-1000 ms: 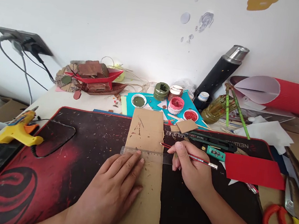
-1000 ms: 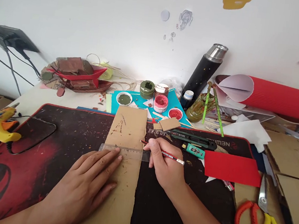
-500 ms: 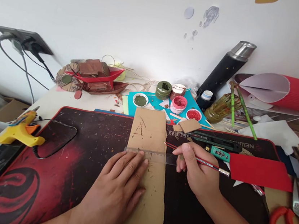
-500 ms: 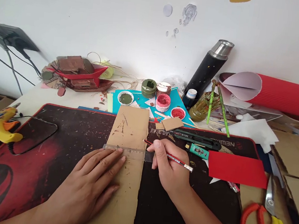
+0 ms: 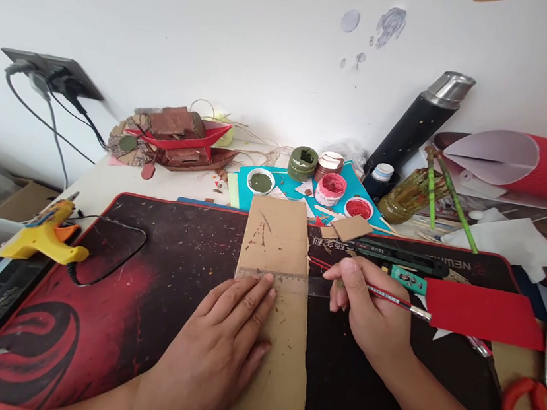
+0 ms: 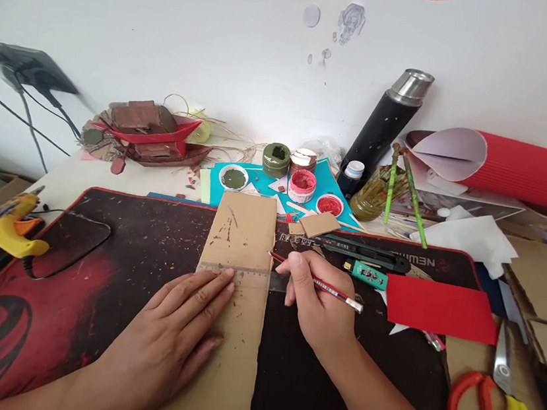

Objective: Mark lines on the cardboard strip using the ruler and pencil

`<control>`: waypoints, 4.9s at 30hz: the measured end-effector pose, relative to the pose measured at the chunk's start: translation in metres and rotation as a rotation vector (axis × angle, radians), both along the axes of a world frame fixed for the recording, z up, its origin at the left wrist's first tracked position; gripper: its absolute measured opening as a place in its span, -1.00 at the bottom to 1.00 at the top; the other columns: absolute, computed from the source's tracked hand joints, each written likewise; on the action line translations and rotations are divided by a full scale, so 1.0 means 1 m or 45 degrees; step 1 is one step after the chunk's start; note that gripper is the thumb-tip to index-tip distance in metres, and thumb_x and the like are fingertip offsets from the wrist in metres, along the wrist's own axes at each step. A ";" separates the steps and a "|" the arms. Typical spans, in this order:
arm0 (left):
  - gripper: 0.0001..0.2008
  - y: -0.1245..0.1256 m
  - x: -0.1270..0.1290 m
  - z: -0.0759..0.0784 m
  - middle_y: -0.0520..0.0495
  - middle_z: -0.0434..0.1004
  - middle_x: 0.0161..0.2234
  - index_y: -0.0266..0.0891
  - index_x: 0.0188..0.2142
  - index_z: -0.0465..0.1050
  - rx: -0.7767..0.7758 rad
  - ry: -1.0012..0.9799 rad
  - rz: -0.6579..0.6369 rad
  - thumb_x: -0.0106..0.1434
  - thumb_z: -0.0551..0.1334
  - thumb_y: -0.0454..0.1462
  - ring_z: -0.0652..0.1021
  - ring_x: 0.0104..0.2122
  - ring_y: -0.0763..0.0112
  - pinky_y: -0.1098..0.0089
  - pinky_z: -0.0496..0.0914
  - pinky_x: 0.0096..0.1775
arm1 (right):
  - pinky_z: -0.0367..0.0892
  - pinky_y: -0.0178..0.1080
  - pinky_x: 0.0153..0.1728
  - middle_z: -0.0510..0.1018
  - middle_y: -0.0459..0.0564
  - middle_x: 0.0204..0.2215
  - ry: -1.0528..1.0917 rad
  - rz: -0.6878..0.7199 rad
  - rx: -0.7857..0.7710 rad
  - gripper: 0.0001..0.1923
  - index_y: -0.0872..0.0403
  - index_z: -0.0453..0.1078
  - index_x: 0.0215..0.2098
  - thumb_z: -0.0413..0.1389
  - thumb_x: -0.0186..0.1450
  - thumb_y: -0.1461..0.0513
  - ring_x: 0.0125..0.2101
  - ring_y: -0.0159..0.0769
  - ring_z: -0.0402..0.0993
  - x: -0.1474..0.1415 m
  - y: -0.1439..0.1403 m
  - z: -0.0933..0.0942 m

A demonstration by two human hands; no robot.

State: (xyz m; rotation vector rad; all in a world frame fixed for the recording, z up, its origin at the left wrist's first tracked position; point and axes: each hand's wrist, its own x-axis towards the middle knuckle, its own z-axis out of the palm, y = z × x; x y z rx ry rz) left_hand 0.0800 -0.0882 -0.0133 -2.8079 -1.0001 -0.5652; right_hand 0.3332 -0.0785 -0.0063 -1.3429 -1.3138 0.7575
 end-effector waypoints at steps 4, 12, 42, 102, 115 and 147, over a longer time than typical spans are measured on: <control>-0.54 0.000 -0.002 -0.002 -0.20 0.52 0.40 -0.37 0.35 0.48 -0.004 0.019 -0.003 0.59 0.09 -0.23 0.51 0.30 0.12 0.14 0.34 0.33 | 0.30 -0.26 -0.60 0.44 -0.16 -0.69 -0.026 0.027 -0.004 -0.51 0.01 0.61 -0.35 0.13 0.61 -0.07 -0.68 -0.33 0.44 -0.001 -0.002 0.000; -0.54 -0.001 -0.001 -0.001 -0.19 0.55 0.37 -0.36 0.34 0.48 -0.003 0.005 0.014 0.59 0.10 -0.21 0.53 0.28 0.12 0.13 0.34 0.34 | 0.27 -0.27 -0.63 0.42 -0.16 -0.71 0.040 0.027 -0.057 -0.48 0.02 0.61 -0.35 0.14 0.60 -0.11 -0.71 -0.33 0.44 -0.002 0.001 0.000; -0.51 -0.003 0.001 0.001 -0.18 0.57 0.36 -0.38 0.31 0.49 -0.082 -0.061 0.061 0.66 0.05 -0.10 0.54 0.27 0.12 0.05 0.21 0.38 | 0.30 -0.31 -0.59 0.44 -0.17 -0.70 -0.016 0.086 -0.082 -0.49 0.04 0.61 -0.36 0.12 0.63 -0.05 -0.68 -0.38 0.44 -0.006 0.001 0.001; -0.55 -0.002 0.001 0.004 -0.23 0.60 0.31 -0.42 0.31 0.48 0.009 0.011 0.031 0.62 0.05 -0.20 0.55 0.27 0.13 0.13 0.30 0.38 | 0.32 -0.27 -0.58 0.44 -0.15 -0.69 -0.023 0.085 -0.132 -0.49 0.04 0.62 -0.35 0.11 0.62 -0.06 -0.67 -0.34 0.44 -0.005 0.000 0.001; -0.54 -0.003 0.000 0.000 -0.25 0.58 0.33 -0.42 0.32 0.48 -0.005 0.001 0.037 0.60 0.08 -0.21 0.55 0.28 0.12 0.14 0.31 0.40 | 0.32 -0.28 -0.57 0.45 -0.17 -0.68 -0.028 0.102 -0.113 -0.52 0.03 0.61 -0.34 0.12 0.63 -0.03 -0.67 -0.36 0.45 -0.005 0.001 0.001; -0.54 -0.002 0.001 0.004 -0.23 0.59 0.32 -0.42 0.32 0.47 0.003 0.014 0.031 0.63 0.04 -0.18 0.54 0.28 0.13 0.13 0.29 0.39 | 0.34 -0.29 -0.54 0.45 -0.18 -0.67 -0.040 0.125 -0.111 -0.53 0.02 0.61 -0.33 0.11 0.64 0.00 -0.65 -0.37 0.45 -0.004 0.000 -0.001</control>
